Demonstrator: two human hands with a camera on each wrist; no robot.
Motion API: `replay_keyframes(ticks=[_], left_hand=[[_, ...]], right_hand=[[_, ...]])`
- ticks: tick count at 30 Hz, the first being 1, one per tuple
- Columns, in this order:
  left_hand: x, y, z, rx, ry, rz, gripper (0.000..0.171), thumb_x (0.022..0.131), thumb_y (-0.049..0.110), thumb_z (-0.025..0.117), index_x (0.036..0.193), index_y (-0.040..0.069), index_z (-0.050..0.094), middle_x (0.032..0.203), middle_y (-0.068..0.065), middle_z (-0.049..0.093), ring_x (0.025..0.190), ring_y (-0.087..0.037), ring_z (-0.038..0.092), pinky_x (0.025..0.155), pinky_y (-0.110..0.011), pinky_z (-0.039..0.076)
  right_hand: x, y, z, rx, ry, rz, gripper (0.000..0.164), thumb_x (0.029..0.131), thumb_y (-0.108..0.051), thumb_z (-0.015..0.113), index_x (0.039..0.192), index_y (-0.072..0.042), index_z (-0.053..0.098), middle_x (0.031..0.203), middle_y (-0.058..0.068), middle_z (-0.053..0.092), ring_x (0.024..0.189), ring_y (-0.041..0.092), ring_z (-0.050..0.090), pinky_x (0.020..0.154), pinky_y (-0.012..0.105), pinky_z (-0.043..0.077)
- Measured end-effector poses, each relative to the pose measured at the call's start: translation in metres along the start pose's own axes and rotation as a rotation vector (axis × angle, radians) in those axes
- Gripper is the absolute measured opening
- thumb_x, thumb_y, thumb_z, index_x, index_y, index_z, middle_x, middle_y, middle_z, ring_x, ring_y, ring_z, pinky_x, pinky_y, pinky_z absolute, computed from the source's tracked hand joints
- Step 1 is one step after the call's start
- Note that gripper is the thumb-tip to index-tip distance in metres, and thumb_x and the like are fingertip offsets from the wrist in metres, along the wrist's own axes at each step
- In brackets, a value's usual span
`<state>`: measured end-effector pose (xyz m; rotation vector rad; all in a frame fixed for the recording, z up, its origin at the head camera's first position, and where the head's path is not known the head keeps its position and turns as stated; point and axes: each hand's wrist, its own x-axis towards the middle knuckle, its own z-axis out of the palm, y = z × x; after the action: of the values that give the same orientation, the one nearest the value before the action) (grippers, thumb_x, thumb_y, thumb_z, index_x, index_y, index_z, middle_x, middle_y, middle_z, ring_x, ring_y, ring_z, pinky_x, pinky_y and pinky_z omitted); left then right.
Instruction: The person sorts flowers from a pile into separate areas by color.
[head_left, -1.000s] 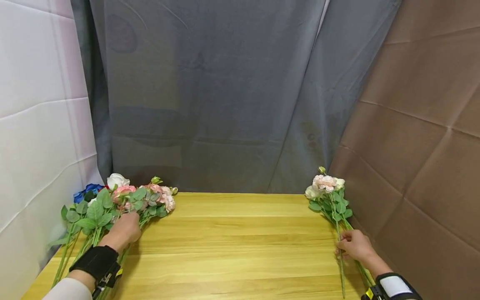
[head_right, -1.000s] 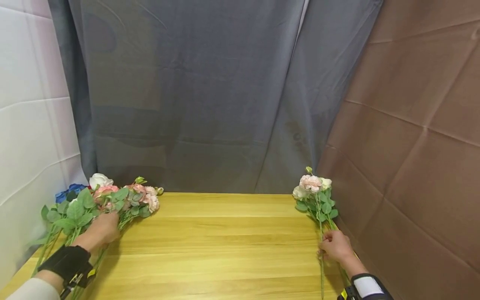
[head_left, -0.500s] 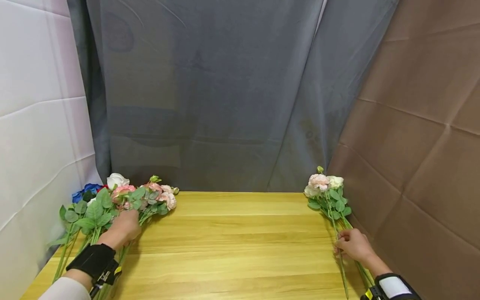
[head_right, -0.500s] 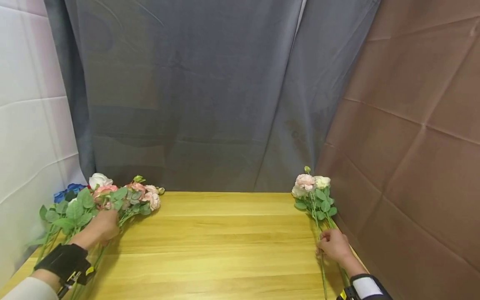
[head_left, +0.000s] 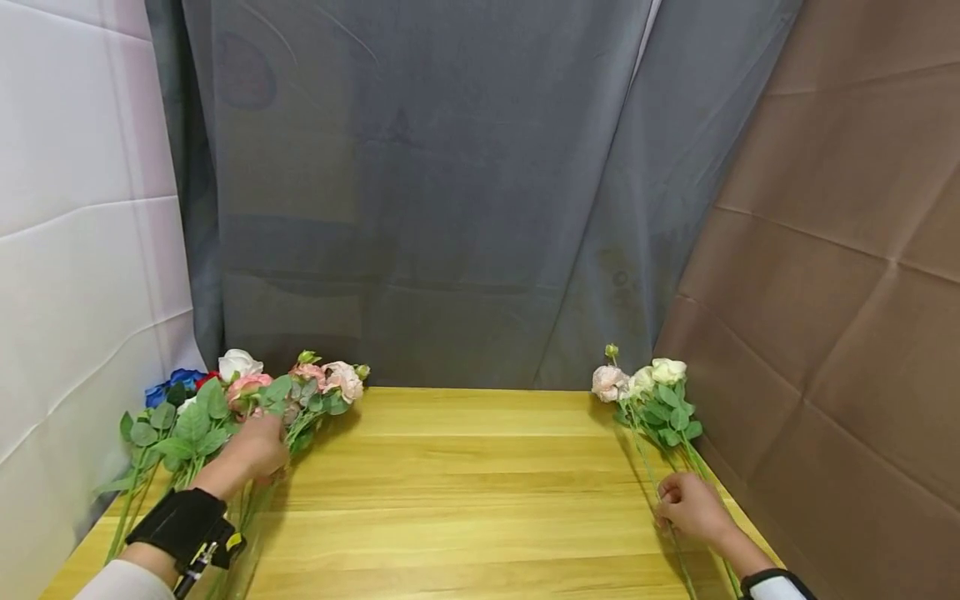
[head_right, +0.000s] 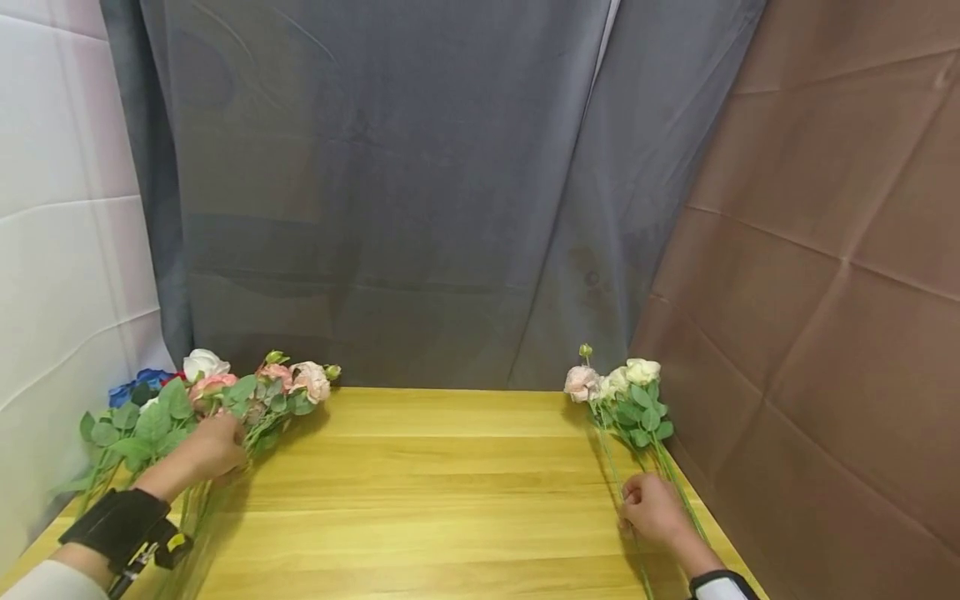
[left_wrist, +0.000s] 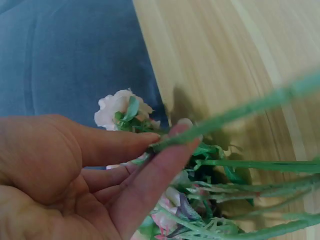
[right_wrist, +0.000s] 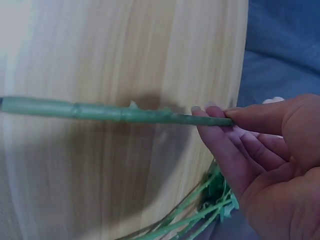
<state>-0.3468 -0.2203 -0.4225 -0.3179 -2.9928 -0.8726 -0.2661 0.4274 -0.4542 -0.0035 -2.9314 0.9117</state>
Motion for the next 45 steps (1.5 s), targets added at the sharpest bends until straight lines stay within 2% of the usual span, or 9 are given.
replay_keyframes(ticks=[4,6,12,19,23,29,35,41,45], left_hand=[[-0.001,0.004,0.001,-0.109,0.009,0.013,0.033,0.073,-0.011,0.056,0.056,0.014,0.041,0.052,-0.004,0.052,0.043,-0.014,0.056,0.045,-0.027,0.043],[-0.002,0.007,0.001,-0.153,0.015,0.007,0.032,0.073,-0.011,0.055,0.059,0.013,0.039,0.057,-0.008,0.056,0.044,-0.017,0.061,0.045,-0.028,0.048],[-0.003,0.014,0.002,-0.232,0.003,-0.02,0.033,0.08,-0.01,0.057,0.066,0.011,0.036,0.066,-0.011,0.049,0.053,-0.018,0.067,0.049,-0.03,0.054],[-0.003,0.022,0.002,-0.355,-0.02,0.01,0.035,0.089,-0.008,0.062,0.072,0.008,0.036,0.067,-0.002,0.036,0.063,-0.024,0.07,0.056,-0.036,0.059],[-0.002,0.027,0.005,-0.474,-0.045,0.029,0.037,0.09,-0.009,0.059,0.07,0.009,0.034,0.062,0.002,0.03,0.071,-0.029,0.074,0.061,-0.039,0.062],[0.001,0.038,0.006,-0.494,-0.04,0.037,0.041,0.093,-0.006,0.06,0.069,0.011,0.033,0.062,0.002,0.028,0.075,-0.03,0.075,0.059,-0.036,0.06],[0.003,0.049,0.009,-0.511,-0.008,0.054,0.034,0.095,-0.006,0.062,0.074,0.007,0.037,0.067,-0.002,0.034,0.077,-0.032,0.076,0.06,-0.035,0.061],[0.006,0.059,0.015,-0.551,0.012,0.076,0.014,0.095,-0.007,0.062,0.094,-0.006,0.048,0.078,-0.008,0.043,0.077,-0.03,0.075,0.062,-0.037,0.062],[0.009,0.066,0.019,-0.602,0.002,0.081,0.015,0.097,-0.008,0.06,0.107,-0.013,0.05,0.086,-0.013,0.047,0.078,-0.029,0.074,0.065,-0.038,0.063]], right_hand=[[-0.003,-0.008,0.007,0.033,-0.037,-0.021,0.014,0.085,0.008,0.061,0.079,-0.002,0.055,0.059,0.008,0.059,0.054,0.023,0.062,0.045,0.024,0.039],[-0.004,-0.011,0.011,0.033,-0.051,-0.036,0.013,0.083,0.01,0.061,0.08,-0.001,0.055,0.059,0.007,0.058,0.054,0.023,0.063,0.045,0.023,0.039],[-0.005,-0.017,0.023,-0.027,-0.1,-0.064,0.015,0.08,0.011,0.063,0.081,-0.002,0.057,0.06,0.005,0.058,0.053,0.021,0.06,0.051,0.027,0.041],[-0.001,-0.028,0.03,-0.081,-0.137,-0.099,0.016,0.081,0.006,0.07,0.082,-0.004,0.058,0.069,0.002,0.052,0.061,0.016,0.046,0.055,0.027,0.038],[0.0,-0.032,0.032,-0.082,-0.176,-0.103,0.016,0.083,0.002,0.074,0.086,-0.004,0.059,0.076,0.003,0.054,0.068,0.019,0.048,0.058,0.03,0.039],[0.002,-0.04,0.03,-0.083,-0.22,-0.072,0.021,0.087,-0.009,0.077,0.101,-0.001,0.063,0.086,0.005,0.063,0.077,0.021,0.059,0.063,0.038,0.049],[0.004,-0.053,0.02,-0.158,-0.171,0.01,0.027,0.092,-0.015,0.075,0.113,-0.002,0.064,0.095,0.007,0.067,0.086,0.024,0.064,0.07,0.045,0.054],[0.007,-0.067,0.017,-0.203,-0.135,0.007,0.027,0.092,-0.015,0.074,0.115,-0.004,0.065,0.097,0.007,0.067,0.086,0.024,0.065,0.071,0.046,0.054],[0.005,-0.083,0.022,-0.129,-0.145,-0.023,0.027,0.094,-0.017,0.073,0.116,-0.003,0.065,0.097,0.006,0.067,0.084,0.021,0.065,0.069,0.043,0.055]])
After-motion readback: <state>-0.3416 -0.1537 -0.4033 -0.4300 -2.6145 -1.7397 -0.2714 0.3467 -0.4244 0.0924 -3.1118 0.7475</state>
